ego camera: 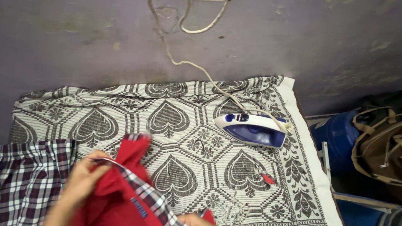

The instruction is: The person irons a red polo shirt on a patterned cloth surface. They repeatedly smooth the fabric with their hands and move the iron over the collar, sleeves, and body of the shirt.

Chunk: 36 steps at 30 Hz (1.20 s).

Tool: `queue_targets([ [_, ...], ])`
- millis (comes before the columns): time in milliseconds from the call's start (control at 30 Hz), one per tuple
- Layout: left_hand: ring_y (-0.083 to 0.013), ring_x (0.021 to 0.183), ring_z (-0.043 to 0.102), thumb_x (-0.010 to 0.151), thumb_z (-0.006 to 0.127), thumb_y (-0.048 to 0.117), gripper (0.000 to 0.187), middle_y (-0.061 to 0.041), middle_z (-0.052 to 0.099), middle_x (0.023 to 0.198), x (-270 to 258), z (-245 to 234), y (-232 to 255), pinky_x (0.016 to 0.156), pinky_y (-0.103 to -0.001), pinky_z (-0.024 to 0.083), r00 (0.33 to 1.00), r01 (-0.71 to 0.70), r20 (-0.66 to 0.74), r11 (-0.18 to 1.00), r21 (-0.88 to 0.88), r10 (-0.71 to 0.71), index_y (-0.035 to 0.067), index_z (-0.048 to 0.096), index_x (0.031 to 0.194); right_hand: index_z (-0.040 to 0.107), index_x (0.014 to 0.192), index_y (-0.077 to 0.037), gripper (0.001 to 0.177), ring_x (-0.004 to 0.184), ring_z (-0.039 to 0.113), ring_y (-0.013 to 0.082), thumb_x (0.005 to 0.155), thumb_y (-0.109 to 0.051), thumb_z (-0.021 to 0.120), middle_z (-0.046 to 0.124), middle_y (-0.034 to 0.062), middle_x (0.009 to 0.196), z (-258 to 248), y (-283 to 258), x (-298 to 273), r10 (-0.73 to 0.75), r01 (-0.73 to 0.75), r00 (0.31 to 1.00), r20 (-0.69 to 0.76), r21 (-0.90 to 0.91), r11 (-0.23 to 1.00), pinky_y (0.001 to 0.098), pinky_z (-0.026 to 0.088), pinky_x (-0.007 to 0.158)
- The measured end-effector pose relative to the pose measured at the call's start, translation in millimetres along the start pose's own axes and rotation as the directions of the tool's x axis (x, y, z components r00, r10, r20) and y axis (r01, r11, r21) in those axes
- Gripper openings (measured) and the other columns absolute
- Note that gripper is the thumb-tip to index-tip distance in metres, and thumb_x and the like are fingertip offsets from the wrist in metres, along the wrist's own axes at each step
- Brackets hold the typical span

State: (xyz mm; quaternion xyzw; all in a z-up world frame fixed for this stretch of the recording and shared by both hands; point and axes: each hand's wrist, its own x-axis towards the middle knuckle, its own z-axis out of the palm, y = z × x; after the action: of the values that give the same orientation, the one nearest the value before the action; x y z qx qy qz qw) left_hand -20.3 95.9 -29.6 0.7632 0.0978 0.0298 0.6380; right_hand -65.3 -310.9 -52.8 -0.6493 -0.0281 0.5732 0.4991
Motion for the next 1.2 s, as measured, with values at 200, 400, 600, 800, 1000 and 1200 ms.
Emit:
queue_targets([
  [200, -0.0190, 0.085, 0.069, 0.086, 0.077, 0.017, 0.019, -0.011, 0.078, 0.095, 71, 12, 73, 0.076, -0.034, 0.056, 0.977, 0.192, 0.051, 0.954, 0.228, -0.209, 0.005, 0.075, 0.101, 0.079, 0.089, -0.001, 0.040, 0.063, 0.058, 0.0179, 0.096, -0.039, 0.069, 0.071, 0.0057, 0.072, -61, -28, 14, -0.160, 0.180, 0.869, -0.468, -0.003, 0.984, 0.0348, 0.050, 0.062],
  [400, -0.0341, 0.100, 0.071, 0.088, 0.069, 0.018, 0.020, -0.014, 0.076, 0.106, 124, 145, 23, 0.087, -0.047, 0.055, 0.986, 0.123, -0.164, 0.679, 0.724, -0.005, 0.014, 0.075, 0.107, 0.073, 0.112, -0.016, 0.035, 0.085, 0.075, 0.0246, 0.085, -0.038, 0.073, 0.074, 0.0055, 0.100, -140, -56, -43, -0.290, -0.214, 0.656, -0.697, -0.540, 0.814, 0.0396, 0.059, 0.079],
  [600, -0.0365, 0.095, 0.071, 0.090, 0.069, 0.023, 0.017, -0.014, 0.075, 0.103, 123, 155, 0, 0.085, -0.048, 0.055, 0.952, 0.197, -0.304, 0.715, 0.671, 0.023, 0.015, 0.079, 0.102, 0.067, 0.119, -0.004, 0.036, 0.116, 0.058, 0.0379, 0.088, -0.021, 0.071, 0.065, 0.0204, 0.121, -213, -118, -84, -0.906, -0.116, 0.196, -0.375, -0.926, 0.359, 0.0464, 0.046, 0.102],
  [800, -0.0342, 0.093, 0.074, 0.089, 0.074, 0.036, 0.031, -0.017, 0.078, 0.098, 131, 118, -31, 0.085, -0.045, 0.056, 0.912, 0.364, -0.364, 0.776, 0.514, -0.187, 0.013, 0.078, 0.109, 0.067, 0.106, -0.007, 0.042, 0.103, 0.067, 0.0338, 0.084, -0.041, 0.077, 0.071, 0.0139, 0.101, -262, -174, -68, -0.754, -0.357, 0.543, -0.370, -0.914, 0.192, 0.0449, 0.052, 0.094],
  [1000, -0.0359, 0.098, 0.072, 0.087, 0.076, 0.038, 0.041, -0.021, 0.076, 0.105, 125, 108, -90, 0.089, -0.044, 0.055, 0.933, 0.273, -0.346, 0.820, 0.503, -0.098, 0.006, 0.076, 0.113, 0.072, 0.107, -0.011, 0.053, 0.092, 0.073, 0.0329, 0.080, -0.056, 0.077, 0.076, 0.0152, 0.097, -269, -205, -50, -0.406, -0.377, 0.797, -0.448, -0.893, 0.245, 0.0463, 0.057, 0.084],
  [1200, -0.0329, 0.095, 0.074, 0.090, 0.071, 0.033, 0.033, -0.019, 0.078, 0.102, 127, 108, -117, 0.088, -0.040, 0.055, 0.912, 0.306, -0.367, 0.898, 0.316, -0.181, 0.007, 0.078, 0.109, 0.064, 0.127, -0.009, 0.061, 0.083, 0.080, 0.0275, 0.084, -0.052, 0.068, 0.078, 0.0143, 0.097, -211, -182, -50, -0.187, -0.408, 0.794, -0.578, -0.735, 0.542, 0.0390, 0.063, 0.077],
])
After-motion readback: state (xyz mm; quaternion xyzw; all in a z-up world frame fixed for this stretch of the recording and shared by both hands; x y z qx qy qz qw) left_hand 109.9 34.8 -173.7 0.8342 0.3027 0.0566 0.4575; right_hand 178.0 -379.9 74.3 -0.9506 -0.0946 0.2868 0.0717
